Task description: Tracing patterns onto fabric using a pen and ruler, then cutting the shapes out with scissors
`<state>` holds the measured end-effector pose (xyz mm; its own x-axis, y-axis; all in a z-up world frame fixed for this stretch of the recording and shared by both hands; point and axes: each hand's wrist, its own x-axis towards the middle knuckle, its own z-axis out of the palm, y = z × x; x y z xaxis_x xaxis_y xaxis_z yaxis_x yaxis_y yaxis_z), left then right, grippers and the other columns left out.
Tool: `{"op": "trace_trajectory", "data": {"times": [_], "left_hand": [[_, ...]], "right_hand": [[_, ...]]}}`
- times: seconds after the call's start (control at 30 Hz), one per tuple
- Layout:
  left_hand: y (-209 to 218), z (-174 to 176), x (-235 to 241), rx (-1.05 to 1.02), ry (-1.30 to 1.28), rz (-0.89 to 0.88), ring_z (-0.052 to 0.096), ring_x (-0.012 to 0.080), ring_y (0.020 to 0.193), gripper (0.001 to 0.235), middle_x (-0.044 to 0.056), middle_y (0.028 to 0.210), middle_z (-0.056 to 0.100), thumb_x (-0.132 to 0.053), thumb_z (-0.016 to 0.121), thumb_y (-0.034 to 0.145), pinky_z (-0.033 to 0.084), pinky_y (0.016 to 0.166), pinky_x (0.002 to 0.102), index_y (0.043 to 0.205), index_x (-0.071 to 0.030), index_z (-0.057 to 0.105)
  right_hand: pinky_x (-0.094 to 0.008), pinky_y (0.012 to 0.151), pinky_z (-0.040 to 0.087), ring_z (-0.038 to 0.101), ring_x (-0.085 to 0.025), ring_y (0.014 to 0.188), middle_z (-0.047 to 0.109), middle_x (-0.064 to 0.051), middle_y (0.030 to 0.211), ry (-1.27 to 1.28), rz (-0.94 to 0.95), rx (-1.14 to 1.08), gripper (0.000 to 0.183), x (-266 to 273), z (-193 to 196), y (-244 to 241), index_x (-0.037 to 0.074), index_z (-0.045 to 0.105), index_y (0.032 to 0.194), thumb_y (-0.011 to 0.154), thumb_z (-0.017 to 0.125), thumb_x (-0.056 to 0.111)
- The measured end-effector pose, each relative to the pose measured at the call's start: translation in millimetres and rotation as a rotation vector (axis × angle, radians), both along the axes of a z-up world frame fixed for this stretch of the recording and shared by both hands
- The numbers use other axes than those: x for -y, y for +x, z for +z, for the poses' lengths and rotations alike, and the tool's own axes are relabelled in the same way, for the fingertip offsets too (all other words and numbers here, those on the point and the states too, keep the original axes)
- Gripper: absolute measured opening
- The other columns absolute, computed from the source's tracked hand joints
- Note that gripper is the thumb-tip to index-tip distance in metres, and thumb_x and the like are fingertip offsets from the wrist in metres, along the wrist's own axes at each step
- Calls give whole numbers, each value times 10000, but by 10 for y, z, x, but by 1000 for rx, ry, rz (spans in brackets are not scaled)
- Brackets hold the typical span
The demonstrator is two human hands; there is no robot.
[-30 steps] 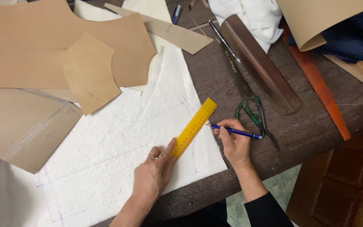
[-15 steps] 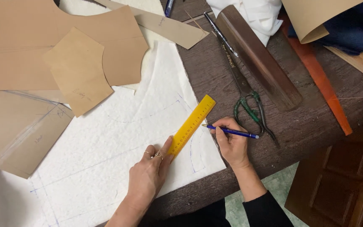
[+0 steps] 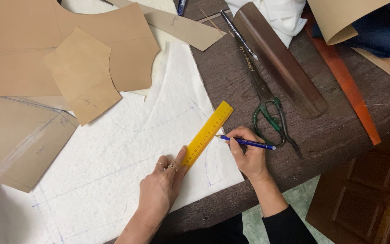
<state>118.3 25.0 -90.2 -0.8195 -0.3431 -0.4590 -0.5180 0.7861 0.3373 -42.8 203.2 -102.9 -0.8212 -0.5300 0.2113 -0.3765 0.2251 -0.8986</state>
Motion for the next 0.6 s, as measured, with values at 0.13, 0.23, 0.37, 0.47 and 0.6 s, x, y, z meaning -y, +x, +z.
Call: {"op": "trace_trajectory", "data": {"times": [0.13, 0.23, 0.37, 0.47, 0.6], "left_hand": [[19, -12, 1, -40, -6, -11, 578, 290, 491, 545, -9, 976, 472, -484, 443, 938, 514, 386, 496, 1461, -439, 294], [28, -18, -5, -109, -15, -21, 555, 285, 454, 546, -3, 973, 485, -447, 472, 939, 497, 337, 485, 1460, -400, 319], [31, -14, 2, -104, 4, -5, 561, 294, 482, 537, -10, 970, 481, -445, 470, 939, 507, 375, 498, 1456, -419, 325], [20, -1, 3, -79, 29, 4, 561, 290, 488, 534, -10, 989, 482, -452, 459, 940, 502, 373, 482, 1457, -416, 326], [20, -16, 3, -72, 13, -11, 564, 302, 475, 539, -3, 977, 474, -462, 456, 940, 504, 367, 487, 1459, -414, 318]], "right_hand": [[-274, 630, 504, 676, -185, 718, 634, -83, 834, 12, -34, -4, 224, -6, -7, -3, 44, 588, 941, 951, 499, 250], [-281, 634, 503, 671, -187, 716, 637, -87, 811, -1, -17, -19, 236, 12, 23, -8, 46, 584, 921, 957, 500, 263], [-270, 627, 497, 676, -184, 723, 633, -85, 827, 11, -7, -30, 239, 0, -15, -3, 39, 585, 932, 956, 493, 259], [-261, 654, 559, 677, -177, 720, 619, -97, 887, -37, -78, 45, 181, -15, -57, 1, 25, 583, 964, 951, 516, 194], [-282, 637, 493, 636, -181, 715, 627, -90, 826, 0, -14, -25, 212, 8, 18, -14, 37, 584, 936, 955, 498, 230]]}}
